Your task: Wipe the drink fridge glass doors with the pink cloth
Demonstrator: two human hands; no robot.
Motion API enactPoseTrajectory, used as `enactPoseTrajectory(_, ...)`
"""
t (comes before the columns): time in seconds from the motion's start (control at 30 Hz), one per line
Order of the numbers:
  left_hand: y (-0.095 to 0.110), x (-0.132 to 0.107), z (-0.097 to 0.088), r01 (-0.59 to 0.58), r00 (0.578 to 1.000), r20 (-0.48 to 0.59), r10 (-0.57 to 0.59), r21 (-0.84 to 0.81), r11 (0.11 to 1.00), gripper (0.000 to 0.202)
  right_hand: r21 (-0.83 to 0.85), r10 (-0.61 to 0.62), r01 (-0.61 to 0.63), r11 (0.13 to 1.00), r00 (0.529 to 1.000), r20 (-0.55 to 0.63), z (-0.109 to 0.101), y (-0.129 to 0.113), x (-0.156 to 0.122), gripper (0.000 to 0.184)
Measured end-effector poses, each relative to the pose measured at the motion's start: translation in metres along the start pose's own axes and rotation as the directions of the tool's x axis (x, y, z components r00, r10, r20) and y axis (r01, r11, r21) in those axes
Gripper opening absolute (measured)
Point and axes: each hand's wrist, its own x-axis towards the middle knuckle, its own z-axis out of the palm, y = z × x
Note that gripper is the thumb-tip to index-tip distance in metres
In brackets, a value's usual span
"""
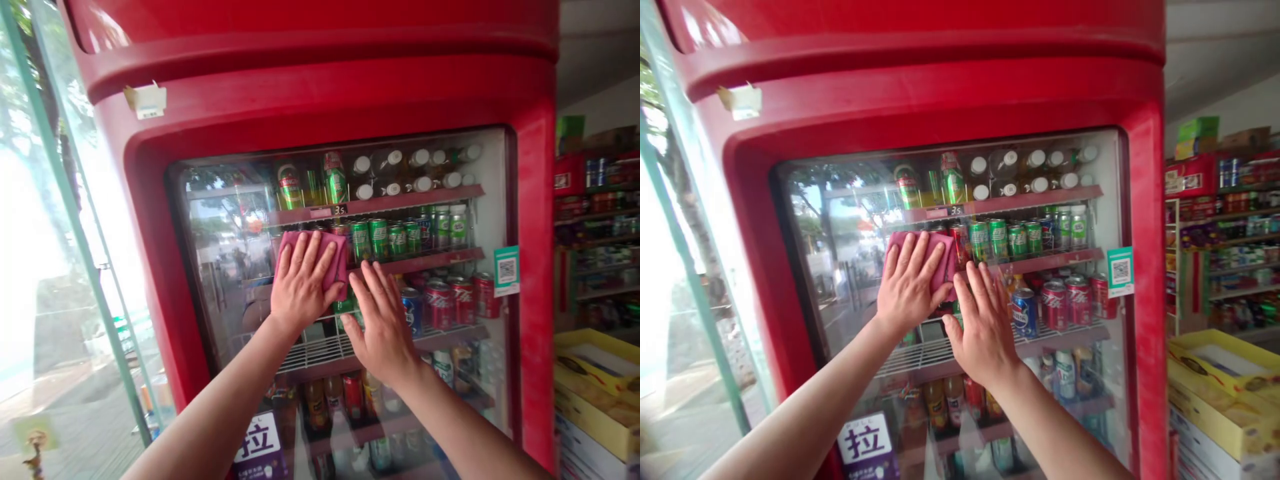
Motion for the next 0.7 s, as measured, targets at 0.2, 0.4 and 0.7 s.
enactPoseTrajectory(0.2, -0.038, 0.06, -0.016, 0.464, 0.868, -0.2, -0.454, 0.001, 0.886, 0.097, 0.015, -0.004, 0.004, 1.0, 0.999, -0.055, -0.032, 0.06, 0.006, 0.071)
enactPoseTrajectory(0.4, 0.024, 0.065, 0.012, 0.444, 0.888, -0.17, -0.427, 0.081, 0.892, 0.097, 0.099, -0.023, 0.026, 0.995, 0.999, -0.033, -0.038, 0.109, -0.011, 0.073)
enactPoseTrajectory(0.7, 0.075, 0.011, 0.037, 0.174, 0.985, -0.022, -0.173, 0.177, 0.969, 0.098, 0.129, -0.101, 0.097, 0.987, 0.994, 0.029, -0.044, 0.157, -0.037, 0.064)
